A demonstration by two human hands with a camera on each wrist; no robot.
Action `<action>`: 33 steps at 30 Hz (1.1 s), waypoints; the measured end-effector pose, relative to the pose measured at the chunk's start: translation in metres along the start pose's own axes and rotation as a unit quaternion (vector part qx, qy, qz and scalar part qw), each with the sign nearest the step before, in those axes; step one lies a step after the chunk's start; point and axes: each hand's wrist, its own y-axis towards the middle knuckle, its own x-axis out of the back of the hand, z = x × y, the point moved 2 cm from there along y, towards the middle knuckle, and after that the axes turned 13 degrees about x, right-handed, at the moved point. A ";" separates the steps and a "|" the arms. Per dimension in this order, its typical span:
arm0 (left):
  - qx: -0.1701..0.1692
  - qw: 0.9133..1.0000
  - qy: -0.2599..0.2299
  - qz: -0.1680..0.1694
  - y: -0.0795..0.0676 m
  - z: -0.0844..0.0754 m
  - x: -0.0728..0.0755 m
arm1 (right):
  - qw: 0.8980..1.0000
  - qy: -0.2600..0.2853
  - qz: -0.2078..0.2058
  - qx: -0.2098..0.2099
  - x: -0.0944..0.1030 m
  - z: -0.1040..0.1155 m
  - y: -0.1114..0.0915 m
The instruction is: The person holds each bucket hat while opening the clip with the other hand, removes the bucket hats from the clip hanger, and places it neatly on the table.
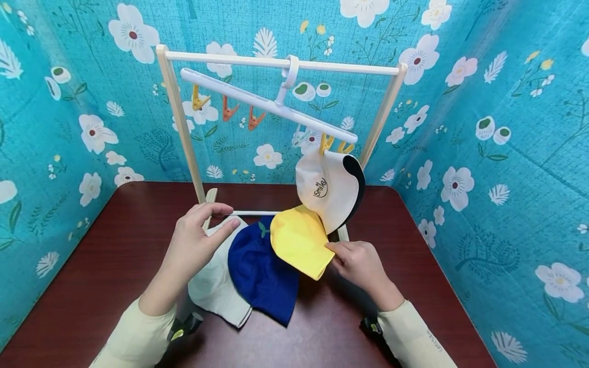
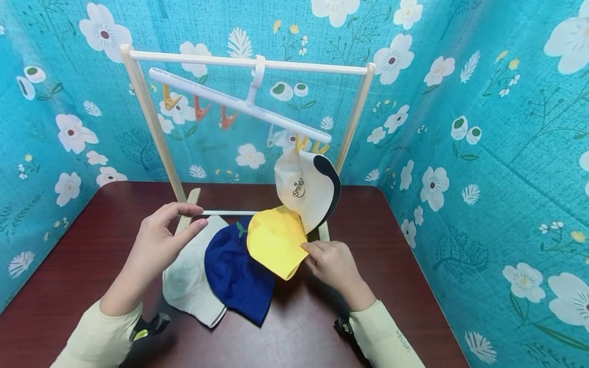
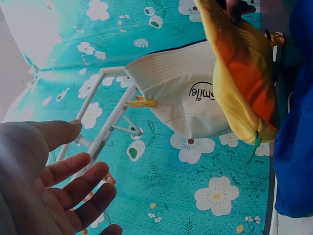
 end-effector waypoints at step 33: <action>-0.011 1.000 0.015 -0.003 0.000 -0.001 0.001 | 0.995 0.046 0.080 0.036 -0.015 0.008 -0.004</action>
